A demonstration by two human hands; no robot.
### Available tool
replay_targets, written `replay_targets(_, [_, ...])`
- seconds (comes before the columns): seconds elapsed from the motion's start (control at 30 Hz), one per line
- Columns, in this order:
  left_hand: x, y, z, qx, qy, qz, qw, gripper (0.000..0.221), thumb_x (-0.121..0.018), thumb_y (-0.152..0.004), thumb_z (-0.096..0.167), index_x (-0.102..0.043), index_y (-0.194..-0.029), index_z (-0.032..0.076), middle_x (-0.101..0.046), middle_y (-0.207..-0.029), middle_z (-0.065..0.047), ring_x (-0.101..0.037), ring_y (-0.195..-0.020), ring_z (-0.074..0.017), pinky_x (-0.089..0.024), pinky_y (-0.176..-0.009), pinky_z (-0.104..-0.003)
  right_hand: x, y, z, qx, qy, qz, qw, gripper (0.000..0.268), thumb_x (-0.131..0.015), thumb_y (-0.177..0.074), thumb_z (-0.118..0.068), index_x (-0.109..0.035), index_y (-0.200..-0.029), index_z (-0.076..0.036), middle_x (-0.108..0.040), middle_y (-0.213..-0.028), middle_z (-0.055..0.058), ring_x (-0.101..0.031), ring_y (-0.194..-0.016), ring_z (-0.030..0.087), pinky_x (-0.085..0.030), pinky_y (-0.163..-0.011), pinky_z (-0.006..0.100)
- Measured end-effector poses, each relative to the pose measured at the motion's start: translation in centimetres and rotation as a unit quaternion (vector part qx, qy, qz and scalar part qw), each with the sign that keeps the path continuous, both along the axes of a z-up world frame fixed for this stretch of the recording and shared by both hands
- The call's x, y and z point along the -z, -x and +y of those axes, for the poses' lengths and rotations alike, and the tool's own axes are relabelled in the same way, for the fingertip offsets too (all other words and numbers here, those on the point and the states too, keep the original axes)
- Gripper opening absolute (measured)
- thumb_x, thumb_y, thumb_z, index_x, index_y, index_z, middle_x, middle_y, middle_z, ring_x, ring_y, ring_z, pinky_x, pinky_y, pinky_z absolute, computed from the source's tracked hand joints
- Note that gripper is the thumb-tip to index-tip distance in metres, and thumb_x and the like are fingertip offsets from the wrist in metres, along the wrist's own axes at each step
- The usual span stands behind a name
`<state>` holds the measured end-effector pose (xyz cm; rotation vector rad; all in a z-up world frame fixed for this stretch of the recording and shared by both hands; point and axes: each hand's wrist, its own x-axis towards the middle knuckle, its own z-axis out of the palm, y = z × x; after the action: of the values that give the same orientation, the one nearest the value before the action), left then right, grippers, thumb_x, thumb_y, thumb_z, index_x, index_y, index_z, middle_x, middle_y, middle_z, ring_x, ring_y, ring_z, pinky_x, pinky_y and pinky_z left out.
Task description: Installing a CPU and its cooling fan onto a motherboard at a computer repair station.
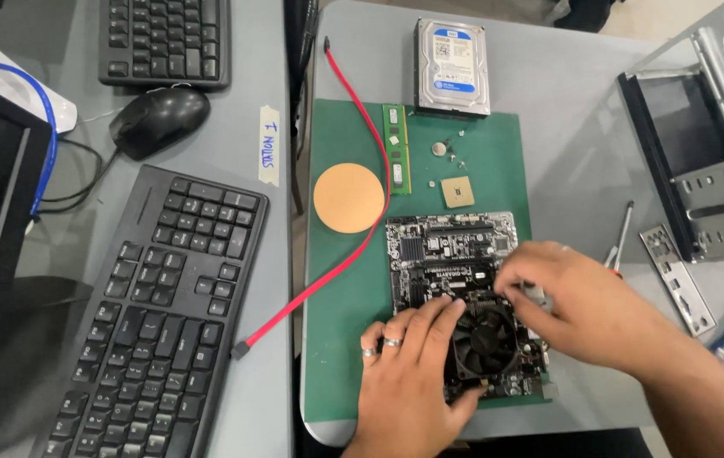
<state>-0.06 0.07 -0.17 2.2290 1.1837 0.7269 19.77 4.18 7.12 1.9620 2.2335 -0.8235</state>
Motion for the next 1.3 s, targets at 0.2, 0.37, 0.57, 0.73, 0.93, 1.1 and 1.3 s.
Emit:
replay_targets(0.2, [-0.6, 0.1, 0.0, 0.002, 0.019, -0.006, 1.000, 0.080, -0.070, -0.062, 0.042, -0.041, -0.130, 0.012, -0.045, -0.129, -0.003, -0.043, -0.109, -0.0237, -0.028, -0.089, -0.043, -0.1, 1.4, 1.1, -0.155, -0.006, 0.070, 0.985, 0.031, -0.041, -0.086, -0.029, -0.058, -0.106, -0.013, -0.066, -0.094, 0.004, -0.059, -0.081, 0.026, -0.041, -0.077, 0.039])
replay_targets(0.37, [-0.3, 0.0, -0.3, -0.009, 0.019, 0.000, 1.000, 0.089, -0.071, -0.059, 0.039, -0.034, -0.134, 0.007, -0.046, -0.129, -0.002, -0.043, -0.112, -0.0215, -0.030, -0.090, -0.041, -0.1, 1.6, 1.1, -0.112, 0.041, 0.026, 0.993, 0.021, -0.048, -0.083, -0.026, -0.063, -0.096, -0.018, -0.063, -0.082, 0.001, -0.058, -0.078, 0.021, -0.044, -0.071, 0.036])
replay_targets(0.57, [-0.5, 0.1, -0.1, -0.008, 0.065, -0.026, 0.997, 0.078, -0.073, -0.059, 0.034, -0.041, -0.127, 0.012, -0.044, -0.127, 0.000, -0.044, -0.112, -0.0219, -0.030, -0.090, -0.042, -0.4, 1.7, 0.3, -0.066, -0.013, 0.062, 0.996, 0.019, -0.046, -0.084, -0.019, -0.064, -0.091, -0.018, -0.066, -0.082, -0.003, -0.060, -0.078, 0.017, -0.045, -0.070, 0.032])
replay_targets(0.73, [-0.4, 0.1, -0.1, -0.013, 0.052, -0.027, 0.998, 0.080, -0.073, -0.058, 0.035, -0.041, -0.127, 0.012, -0.044, -0.129, 0.001, -0.044, -0.111, -0.0216, -0.028, -0.089, -0.040, -0.1, 1.5, 0.0, -0.068, -0.050, 0.057, 0.995, 0.016, -0.048, -0.084, -0.017, -0.062, -0.092, -0.018, -0.064, -0.079, -0.004, -0.057, -0.076, 0.017, -0.044, -0.065, 0.031])
replay_targets(0.93, [0.0, -0.1, -0.3, -0.011, 0.043, -0.008, 0.999, 0.081, -0.071, -0.063, 0.040, -0.039, -0.130, 0.008, -0.039, -0.136, -0.001, -0.041, -0.116, -0.0206, -0.028, -0.091, -0.040, -0.2, 1.7, 1.1, -0.027, 0.026, 0.029, 0.999, 0.017, -0.049, -0.080, -0.015, -0.062, -0.089, -0.019, -0.066, -0.081, -0.007, -0.056, -0.072, 0.013, -0.044, -0.060, 0.029])
replay_targets(1.1, [-0.3, 0.1, -0.1, -0.004, 0.060, -0.003, 0.998, 0.088, -0.069, -0.062, 0.039, -0.033, -0.136, 0.009, -0.038, -0.139, 0.000, -0.040, -0.118, -0.0186, -0.029, -0.093, -0.041, -1.7, 3.0, 1.6, -0.008, 0.102, -0.028, 0.994, 0.026, -0.042, -0.086, -0.020, -0.064, -0.100, -0.020, -0.065, -0.095, -0.007, -0.062, -0.067, 0.014, -0.047, -0.065, 0.029])
replay_targets(1.3, [-0.1, 0.2, -0.1, 0.015, 0.062, -0.002, 0.998, 0.090, -0.066, -0.058, 0.030, -0.029, -0.137, 0.009, -0.045, -0.133, 0.001, -0.040, -0.113, -0.0194, -0.024, -0.091, -0.041, -0.2, 2.1, 1.1, -0.084, -0.004, 0.033, 0.996, 0.018, -0.044, -0.085, -0.016, -0.061, -0.090, -0.015, -0.061, -0.080, -0.002, -0.058, -0.072, 0.018, -0.044, -0.064, 0.032])
